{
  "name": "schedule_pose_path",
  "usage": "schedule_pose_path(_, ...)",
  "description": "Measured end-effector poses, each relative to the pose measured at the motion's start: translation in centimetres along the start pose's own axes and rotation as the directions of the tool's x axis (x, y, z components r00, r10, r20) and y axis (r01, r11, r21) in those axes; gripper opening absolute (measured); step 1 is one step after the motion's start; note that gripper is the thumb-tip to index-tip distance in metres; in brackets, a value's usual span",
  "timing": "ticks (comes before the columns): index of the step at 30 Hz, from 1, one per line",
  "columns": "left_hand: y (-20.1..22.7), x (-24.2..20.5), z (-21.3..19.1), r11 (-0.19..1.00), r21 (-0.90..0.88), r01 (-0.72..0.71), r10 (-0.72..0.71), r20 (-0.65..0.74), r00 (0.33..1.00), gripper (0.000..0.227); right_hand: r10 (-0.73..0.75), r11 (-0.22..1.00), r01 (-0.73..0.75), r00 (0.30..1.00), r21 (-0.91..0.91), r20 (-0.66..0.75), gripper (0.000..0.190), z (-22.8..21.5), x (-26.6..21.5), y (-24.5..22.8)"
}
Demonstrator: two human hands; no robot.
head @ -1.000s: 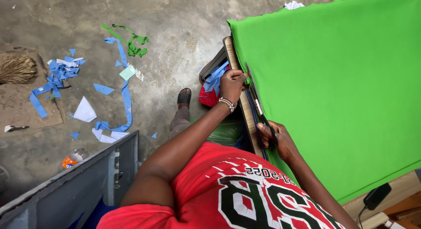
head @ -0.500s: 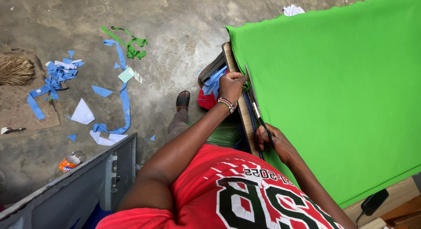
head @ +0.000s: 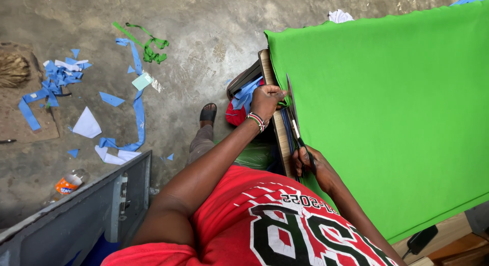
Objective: The person unfolds a large piece of green fabric on a wooden table and smooths it out. They then use a pair of scissors to cut the fabric along its edges, trimming it to size. Another person is visible in the background, also working with fabric.
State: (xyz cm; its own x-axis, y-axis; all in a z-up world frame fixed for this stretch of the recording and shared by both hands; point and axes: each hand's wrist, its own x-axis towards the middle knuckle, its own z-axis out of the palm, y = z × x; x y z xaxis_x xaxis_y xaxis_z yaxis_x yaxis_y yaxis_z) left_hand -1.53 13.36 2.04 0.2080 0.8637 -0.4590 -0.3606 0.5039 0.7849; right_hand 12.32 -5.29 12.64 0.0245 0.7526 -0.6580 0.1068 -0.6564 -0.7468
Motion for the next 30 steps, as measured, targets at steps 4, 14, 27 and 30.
schedule_pose_path(4, -0.7, 0.7, -0.2, 1.0, 0.004, -0.013, 0.013, -0.013, 1.0, 0.015, -0.019, 1.0, 0.019, 1.0, -0.019, -0.003, 0.055, 0.2, 0.3, -0.1)
schedule_pose_path(14, -0.5, 1.1, -0.4, 0.999, 0.045, 0.005, -0.005, -0.018, 1.0, 0.015, -0.066, 0.997, 0.069, 0.993, 0.031, -0.096, 0.044, 1.9, 0.2, -2.8)
schedule_pose_path(27, 0.0, 1.0, -0.5, 0.995, 0.103, -0.015, 0.012, 0.03, 0.999, 0.011, -0.042, 0.999, 0.044, 0.996, 0.03, -0.075, 0.043, 1.4, 1.4, -3.5)
schedule_pose_path(30, 0.8, 0.8, 0.0, 0.998, 0.057, -0.008, 0.005, 0.051, 0.999, 0.012, -0.104, 0.995, 0.104, 0.993, -0.005, -0.056, 0.048, 1.5, 2.0, -4.1)
